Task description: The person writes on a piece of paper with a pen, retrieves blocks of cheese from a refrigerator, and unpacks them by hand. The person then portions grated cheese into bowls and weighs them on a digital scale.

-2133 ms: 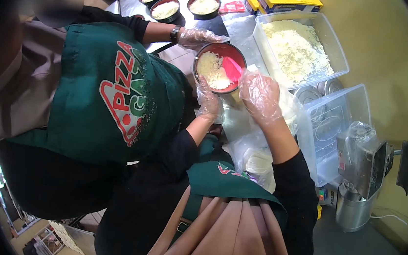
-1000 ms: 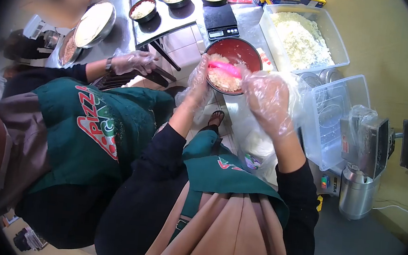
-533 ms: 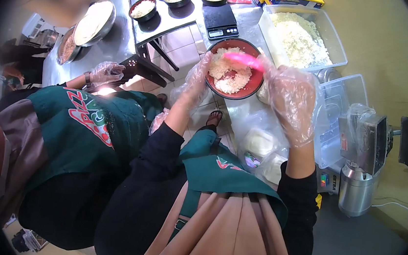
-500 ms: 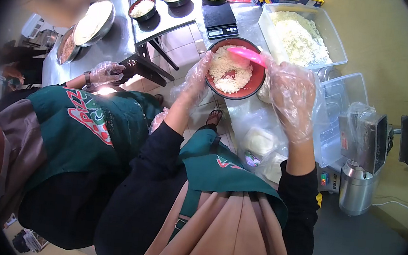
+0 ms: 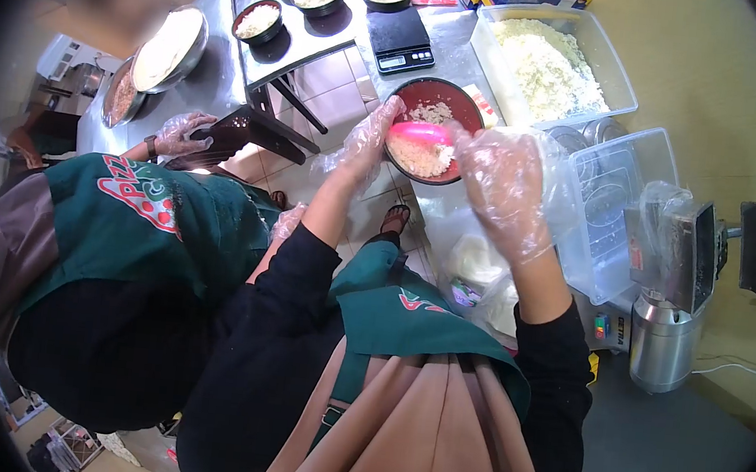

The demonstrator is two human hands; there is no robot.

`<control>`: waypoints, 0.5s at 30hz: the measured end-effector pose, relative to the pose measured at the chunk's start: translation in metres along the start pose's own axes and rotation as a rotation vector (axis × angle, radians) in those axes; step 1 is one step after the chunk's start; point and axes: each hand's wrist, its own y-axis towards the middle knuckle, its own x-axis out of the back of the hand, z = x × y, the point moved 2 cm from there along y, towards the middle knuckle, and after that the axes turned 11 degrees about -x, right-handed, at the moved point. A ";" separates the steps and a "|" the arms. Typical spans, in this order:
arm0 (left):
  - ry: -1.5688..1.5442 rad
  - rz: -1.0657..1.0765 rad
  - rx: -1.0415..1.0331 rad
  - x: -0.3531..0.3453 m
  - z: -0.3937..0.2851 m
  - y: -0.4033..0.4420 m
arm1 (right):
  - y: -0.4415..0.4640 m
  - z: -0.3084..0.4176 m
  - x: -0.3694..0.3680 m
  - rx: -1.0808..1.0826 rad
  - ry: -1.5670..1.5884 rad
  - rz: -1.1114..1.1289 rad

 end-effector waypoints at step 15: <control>0.587 0.246 -0.524 -0.109 -0.052 0.106 | 0.036 -0.108 -0.001 -0.478 -0.131 -0.201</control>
